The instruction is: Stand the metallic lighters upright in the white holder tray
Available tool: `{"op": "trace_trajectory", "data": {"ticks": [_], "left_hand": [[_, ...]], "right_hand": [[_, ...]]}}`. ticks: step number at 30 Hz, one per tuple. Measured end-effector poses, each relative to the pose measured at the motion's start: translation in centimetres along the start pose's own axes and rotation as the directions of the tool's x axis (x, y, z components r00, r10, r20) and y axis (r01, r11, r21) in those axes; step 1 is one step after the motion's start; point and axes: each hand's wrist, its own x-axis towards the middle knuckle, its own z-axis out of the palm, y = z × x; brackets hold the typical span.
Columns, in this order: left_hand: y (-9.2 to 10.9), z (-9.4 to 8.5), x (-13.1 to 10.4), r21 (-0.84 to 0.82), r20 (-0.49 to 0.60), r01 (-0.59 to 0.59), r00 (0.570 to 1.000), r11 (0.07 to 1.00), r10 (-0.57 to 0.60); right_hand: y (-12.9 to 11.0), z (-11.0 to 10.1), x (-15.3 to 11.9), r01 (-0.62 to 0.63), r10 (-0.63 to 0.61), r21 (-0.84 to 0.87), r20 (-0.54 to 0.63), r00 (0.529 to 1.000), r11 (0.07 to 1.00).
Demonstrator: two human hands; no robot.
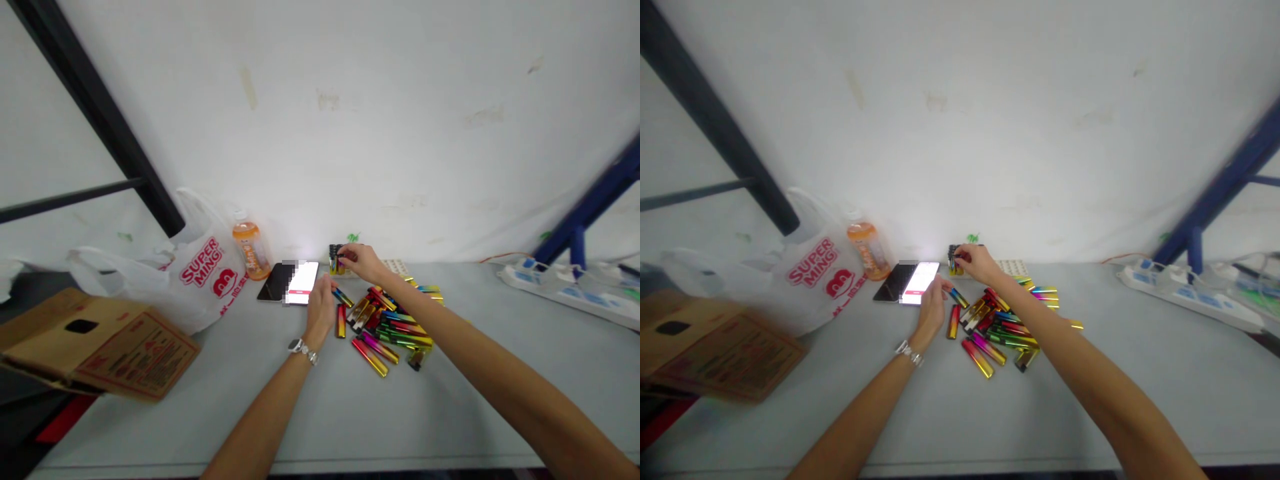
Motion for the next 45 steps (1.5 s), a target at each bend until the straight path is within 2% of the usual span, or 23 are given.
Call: {"op": "trace_trajectory", "data": {"ticks": [4, 8, 15, 19, 24, 26, 28, 31, 33, 36, 41, 45], "left_hand": [[0.2, 0.0, -0.1, 0.066, 0.020, 0.008, 1.000, 0.998, -0.009], [0.3, -0.1, -0.1, 0.081, 0.017, 0.001, 1.000, 0.997, -0.002], [-0.1, 0.0, 0.0, 0.049, -0.016, 0.015, 1.000, 0.999, -0.014], [-0.7, 0.1, 0.3, 0.019, -0.042, 0.042, 0.998, 0.999, -0.041], [-1.0, 0.2, 0.5, -0.011, -0.061, 0.070, 0.996, 0.997, -0.071], [-1.0, 0.2, 0.6, -0.023, -0.065, 0.081, 0.994, 0.996, -0.083], [-1.0, 0.2, 0.6, -0.029, -0.068, 0.082, 0.994, 0.996, -0.084], [-1.1, 0.3, 0.8, -0.032, -0.086, 0.079, 0.993, 0.996, -0.081], [-1.2, 0.3, 0.8, -0.033, -0.093, 0.080, 0.992, 0.996, -0.083], [-0.9, 0.3, 0.7, -0.036, -0.086, 0.081, 0.993, 0.996, -0.084], [0.5, 0.1, 0.1, 0.008, -0.079, 0.081, 0.994, 0.997, -0.080], [1.4, 0.4, -0.3, -0.054, -0.077, 0.069, 0.994, 0.996, -0.073]], "right_hand": [[0.8, 0.8, 0.2, 0.021, -0.022, 0.006, 0.016, 1.000, 1.000], [1.2, 1.1, -0.1, -0.011, 0.011, 0.015, -0.018, 1.000, 1.000], [1.0, 1.4, -1.7, 0.062, -0.098, -0.243, -0.141, 0.985, 0.968], [0.4, 1.6, -2.7, 0.015, -0.055, -0.326, -0.116, 0.992, 0.945], [-1.5, 1.2, -4.0, -0.039, -0.002, -0.376, -0.107, 0.994, 0.926], [-2.3, 1.2, -4.5, -0.069, 0.050, -0.393, -0.060, 0.997, 0.917], [-2.8, 1.3, -4.9, -0.095, 0.131, -0.428, 0.056, 0.990, 0.899], [-3.1, 1.7, -5.1, -0.152, 0.281, -0.494, 0.197, 0.939, 0.856], [-3.2, 1.9, -4.8, -0.177, 0.342, -0.524, 0.237, 0.909, 0.833], [-3.4, 1.9, -4.1, -0.168, 0.364, -0.549, 0.271, 0.891, 0.819], [-3.4, 1.5, -3.5, -0.265, 0.385, -0.463, 0.185, 0.904, 0.846], [-3.4, 0.6, -4.8, -0.298, 0.317, -0.166, 0.101, 0.943, 0.940]]}}
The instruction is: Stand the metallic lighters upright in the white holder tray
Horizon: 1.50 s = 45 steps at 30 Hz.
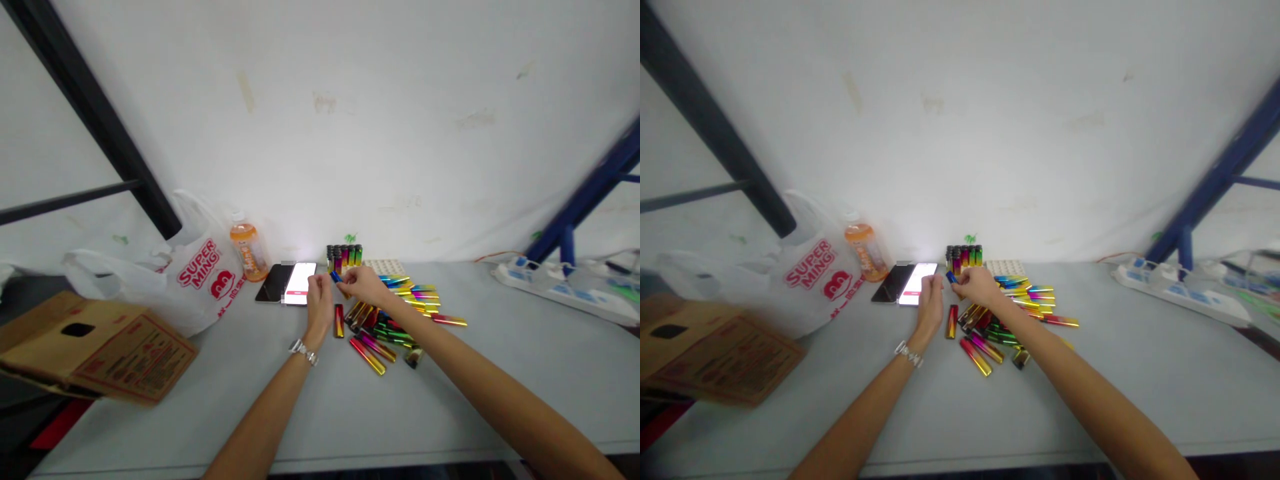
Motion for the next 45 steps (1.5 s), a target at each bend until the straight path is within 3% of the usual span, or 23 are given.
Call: {"op": "trace_trajectory", "data": {"ticks": [4, 7, 9, 16, 21, 25, 30, 36, 45], "left_hand": [[0.4, 1.0, -0.5, -0.166, 0.136, 0.049, 0.990, 0.985, -0.026], [0.8, 1.8, -1.1, -0.264, 0.286, 0.056, 0.958, 0.963, 0.022], [1.0, 2.1, -1.5, -0.292, 0.321, 0.019, 0.944, 0.956, 0.080], [0.9, 2.0, -1.6, -0.287, 0.281, -0.056, 0.950, 0.956, 0.140], [1.4, 1.5, -1.9, -0.353, 0.390, 0.100, 0.919, 0.930, 0.050], [2.2, 1.2, -2.3, -0.326, 0.415, 0.189, 0.909, 0.926, -0.039], [2.6, 1.5, -2.3, -0.242, 0.334, 0.231, 0.932, 0.942, -0.142], [2.4, 1.8, -2.3, -0.218, 0.315, 0.170, 0.944, 0.961, -0.096], [1.8, 2.0, -2.2, -0.232, 0.320, 0.187, 0.941, 0.955, -0.107]], "right_hand": [[0.4, -0.5, -2.6, 0.089, -0.073, 0.292, -0.064, 0.995, 0.952], [0.7, -0.4, -4.2, 0.113, -0.084, 0.358, -0.094, 0.992, 0.927], [0.9, -0.2, -4.9, 0.114, -0.083, 0.378, -0.100, 0.992, 0.919], [2.3, 0.2, -6.5, 0.123, -0.035, 0.359, -0.242, 0.970, 0.925], [2.5, -0.1, -7.0, 0.144, -0.048, 0.262, -0.341, 0.939, 0.954], [2.2, -0.2, -7.0, 0.167, -0.094, 0.193, -0.339, 0.936, 0.967], [2.2, -0.2, -6.9, 0.165, -0.109, 0.169, -0.299, 0.948, 0.972], [2.2, 0.0, -6.8, 0.159, -0.109, 0.180, -0.261, 0.959, 0.971], [2.0, 0.0, -7.0, 0.149, -0.104, 0.182, -0.238, 0.966, 0.972]]}}
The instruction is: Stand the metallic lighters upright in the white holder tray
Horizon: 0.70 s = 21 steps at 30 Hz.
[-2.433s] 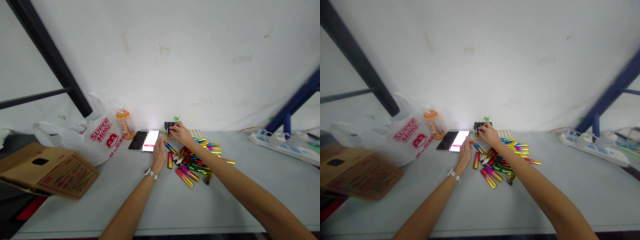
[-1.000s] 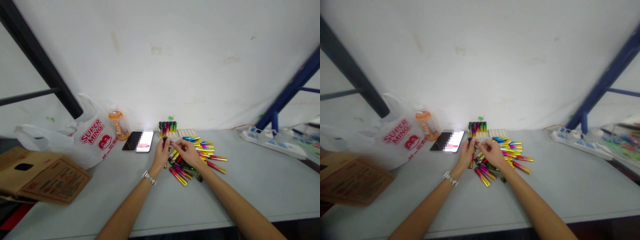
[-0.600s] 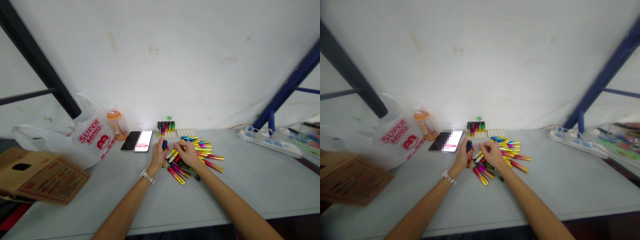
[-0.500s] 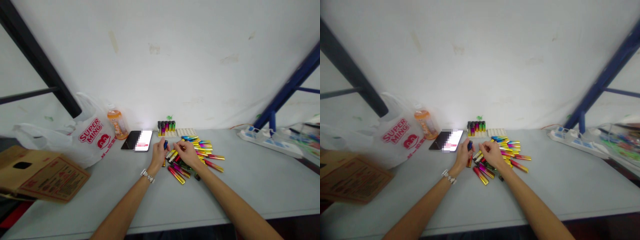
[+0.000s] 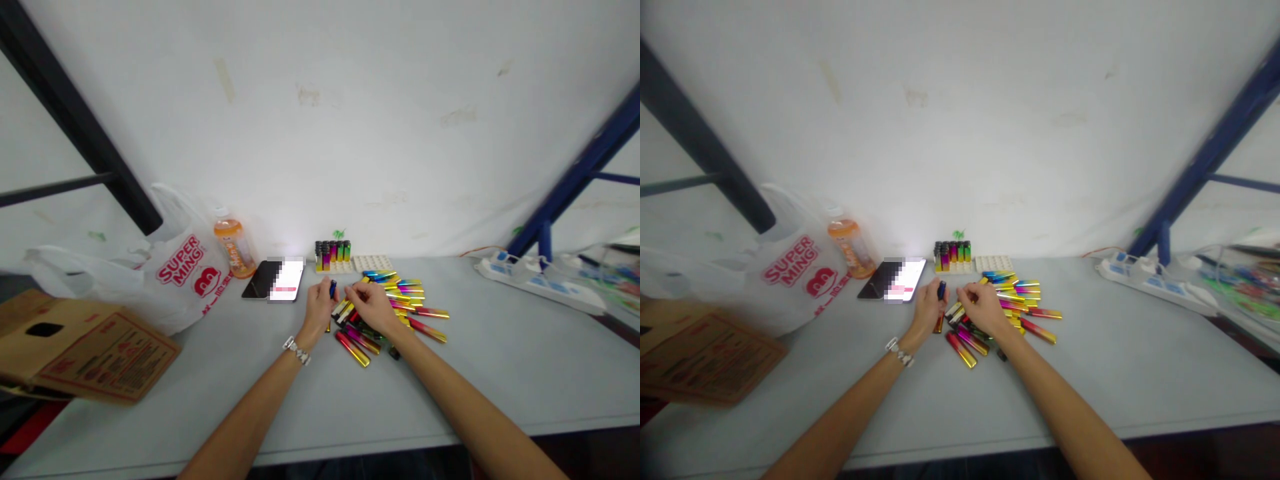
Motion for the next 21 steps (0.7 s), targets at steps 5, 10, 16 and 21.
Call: {"op": "trace_trajectory", "data": {"ticks": [5, 10, 16, 21], "left_hand": [[0.37, 0.00, -0.23, -0.016, -0.001, 0.021, 1.000, 1.000, -0.021], [0.67, -0.25, -0.52, -0.050, 0.031, 0.047, 0.998, 0.998, -0.045], [0.23, -0.45, -0.30, -0.076, 0.049, 0.049, 0.998, 0.996, -0.045], [0.54, -0.19, -0.37, -0.009, 0.013, 0.044, 0.999, 0.999, -0.044]], "right_hand": [[-0.01, 0.02, -0.01, -0.003, 0.003, -0.002, -0.003, 1.000, 1.000], [-0.02, 0.00, -0.04, 0.003, -0.003, 0.010, 0.001, 1.000, 1.000], [-0.14, -0.06, -0.09, -0.003, 0.003, 0.015, 0.005, 1.000, 1.000], [-0.16, -0.05, -0.10, -0.009, 0.009, 0.006, 0.013, 1.000, 1.000]]}}
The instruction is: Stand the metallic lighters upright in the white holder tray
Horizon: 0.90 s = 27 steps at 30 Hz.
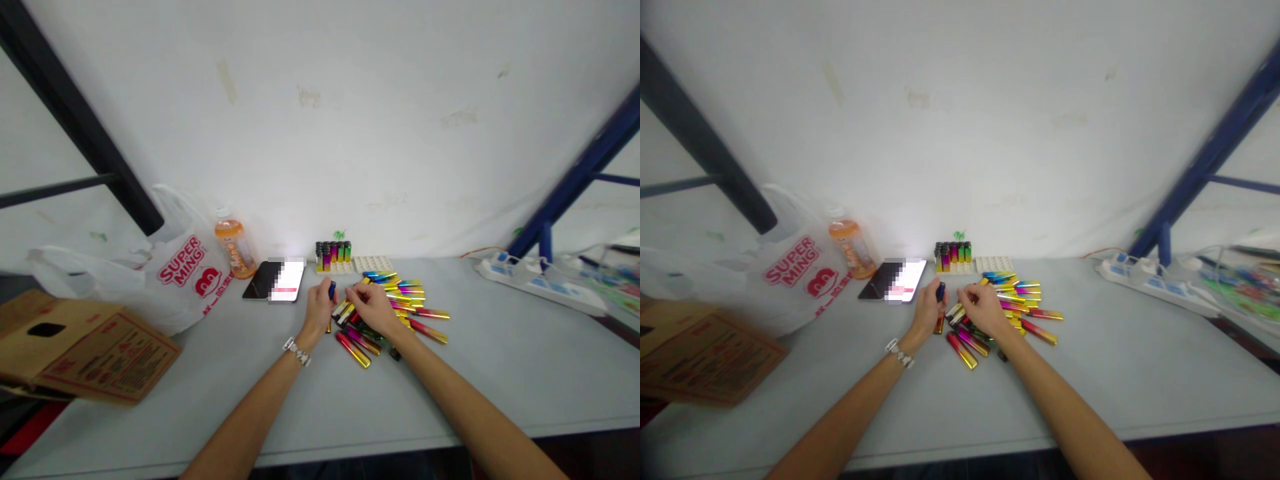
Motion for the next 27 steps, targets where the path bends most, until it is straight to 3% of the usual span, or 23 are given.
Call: {"op": "trace_trajectory", "data": {"ticks": [7, 15, 23, 27], "left_hand": [[0.1, 0.2, -0.1, 0.047, 0.001, -0.065, 0.998, 0.997, 0.065], [0.2, 0.2, 0.0, 0.030, -0.002, -0.019, 1.000, 0.999, 0.019], [-0.3, -0.3, 0.1, -0.192, 0.181, 0.066, 0.983, 0.979, -0.030], [-1.2, -0.4, 0.3, -0.181, 0.172, 0.051, 0.985, 0.982, -0.020]], "right_hand": [[0.2, 0.1, 0.0, 0.009, -0.009, 0.002, -0.003, 1.000, 1.000], [0.0, 0.0, 0.0, -0.003, 0.003, 0.012, 0.002, 1.000, 1.000], [-0.3, 0.0, -0.3, 0.039, -0.025, 0.154, -0.094, 0.995, 0.987], [-0.7, -0.1, -0.4, 0.109, -0.095, 0.213, -0.075, 0.993, 0.971]]}}
